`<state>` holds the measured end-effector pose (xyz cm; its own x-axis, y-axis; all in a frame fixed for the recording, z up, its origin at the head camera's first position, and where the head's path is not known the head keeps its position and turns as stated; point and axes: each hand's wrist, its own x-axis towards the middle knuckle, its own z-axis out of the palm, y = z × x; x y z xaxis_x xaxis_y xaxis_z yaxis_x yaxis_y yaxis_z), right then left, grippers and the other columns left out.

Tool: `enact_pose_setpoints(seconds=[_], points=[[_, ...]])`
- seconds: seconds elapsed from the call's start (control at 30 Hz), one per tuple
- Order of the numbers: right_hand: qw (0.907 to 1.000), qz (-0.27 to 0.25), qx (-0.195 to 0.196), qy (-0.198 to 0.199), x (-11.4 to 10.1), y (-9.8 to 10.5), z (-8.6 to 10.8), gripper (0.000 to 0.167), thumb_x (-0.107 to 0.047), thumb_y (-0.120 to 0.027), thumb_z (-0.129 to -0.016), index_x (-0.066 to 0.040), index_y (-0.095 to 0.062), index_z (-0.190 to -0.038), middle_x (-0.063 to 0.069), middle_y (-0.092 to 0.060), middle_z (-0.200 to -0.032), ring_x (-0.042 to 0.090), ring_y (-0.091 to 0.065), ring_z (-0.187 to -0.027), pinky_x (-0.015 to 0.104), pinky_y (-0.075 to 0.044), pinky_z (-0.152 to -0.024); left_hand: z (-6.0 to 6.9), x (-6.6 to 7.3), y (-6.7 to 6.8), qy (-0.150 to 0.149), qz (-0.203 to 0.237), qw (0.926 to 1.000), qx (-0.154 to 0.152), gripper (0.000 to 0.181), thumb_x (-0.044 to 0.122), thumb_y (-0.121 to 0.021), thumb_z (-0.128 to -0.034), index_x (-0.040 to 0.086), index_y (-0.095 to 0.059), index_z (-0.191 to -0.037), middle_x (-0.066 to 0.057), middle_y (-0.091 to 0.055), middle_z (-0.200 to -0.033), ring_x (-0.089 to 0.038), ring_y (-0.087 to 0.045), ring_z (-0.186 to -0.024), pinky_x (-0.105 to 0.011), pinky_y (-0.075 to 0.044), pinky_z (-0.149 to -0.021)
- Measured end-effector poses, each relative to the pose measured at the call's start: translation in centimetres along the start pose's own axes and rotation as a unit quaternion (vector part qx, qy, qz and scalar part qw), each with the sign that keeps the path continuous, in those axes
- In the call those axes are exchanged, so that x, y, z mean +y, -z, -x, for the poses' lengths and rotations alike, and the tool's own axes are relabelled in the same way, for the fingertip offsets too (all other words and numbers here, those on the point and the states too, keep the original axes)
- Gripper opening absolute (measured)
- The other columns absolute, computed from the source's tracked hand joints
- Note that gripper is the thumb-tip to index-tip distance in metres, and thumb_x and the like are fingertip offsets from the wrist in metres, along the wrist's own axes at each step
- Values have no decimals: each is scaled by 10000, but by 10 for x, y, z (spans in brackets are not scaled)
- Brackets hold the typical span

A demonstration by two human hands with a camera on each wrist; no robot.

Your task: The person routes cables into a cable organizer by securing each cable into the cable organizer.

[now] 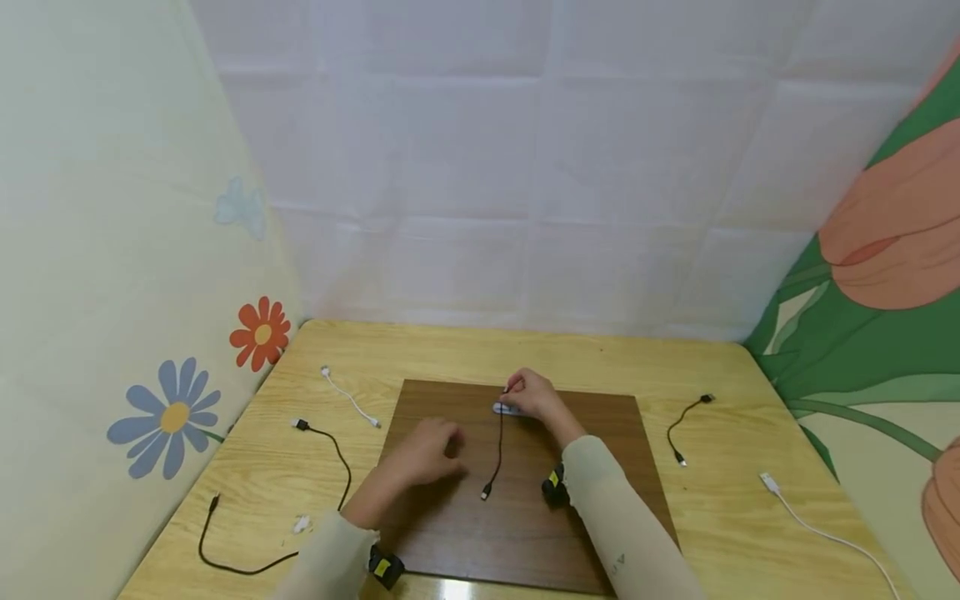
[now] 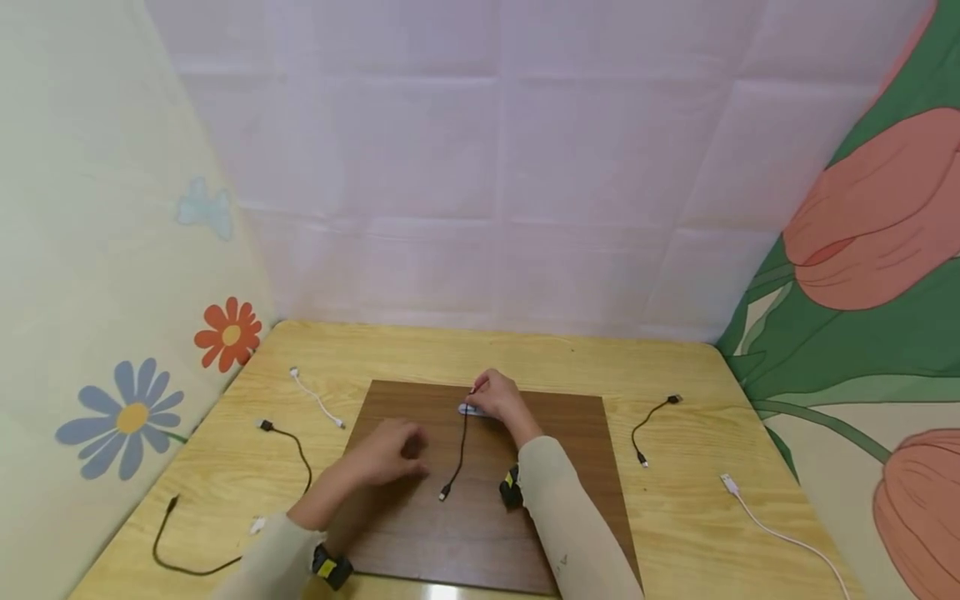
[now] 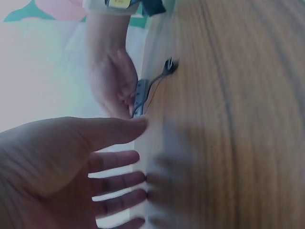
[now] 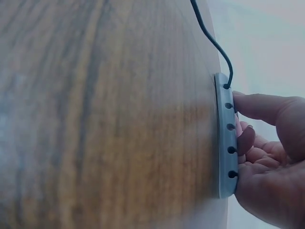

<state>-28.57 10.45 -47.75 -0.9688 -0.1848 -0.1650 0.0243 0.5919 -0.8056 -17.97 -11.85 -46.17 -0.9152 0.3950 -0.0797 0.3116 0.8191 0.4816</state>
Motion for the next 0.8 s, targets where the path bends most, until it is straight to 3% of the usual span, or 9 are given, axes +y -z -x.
enact_pose_setpoints(seconds=[0.13, 0.33, 0.53, 0.8], points=[[10000, 31, 31, 23, 1, 0, -1, 237, -117, -777, -879, -34, -607, -1022, 61, -636, -889, 170, -570, -780, 265, -460, -677, 6, -2, 7, 464, -369, 9982, -109, 719, 385, -893, -759, 60, -603, -1331, -179, -527, -1423, -409, -438, -1351, -626, -384, -1075], [9999, 71, 67, 54, 3, -2, -2, 223, -93, -755, -895, -29, -616, -1058, 67, -654, -926, 174, -591, -818, 264, -472, -700, 11, -6, 14, 646, -575, 9937, -717, 1045, 433, -950, -657, 79, -450, -1503, -190, -347, -1595, -439, -275, -1474, -713, -282, -1103], [9998, 110, 85, 146, 3, -3, -2, 193, -72, -736, -900, -32, -623, -1051, 65, -646, -924, 179, -592, -832, 287, -481, -727, 13, -7, 20, 625, -685, 9894, -1114, 1124, 402, -968, -629, 90, -393, -1543, -181, -281, -1635, -426, -216, -1507, -691, -277, -1123], [9985, 421, 170, 320, 5, 5, -1, 187, -66, -677, -912, -10, -637, -1086, 99, -667, -989, 222, -623, -921, 366, -521, -834, 13, 1, 22, 471, -1009, 9878, -1088, 1131, 406, -974, -613, 75, -401, -1530, -213, -307, -1615, -442, -259, -1487, -674, -361, -1080]])
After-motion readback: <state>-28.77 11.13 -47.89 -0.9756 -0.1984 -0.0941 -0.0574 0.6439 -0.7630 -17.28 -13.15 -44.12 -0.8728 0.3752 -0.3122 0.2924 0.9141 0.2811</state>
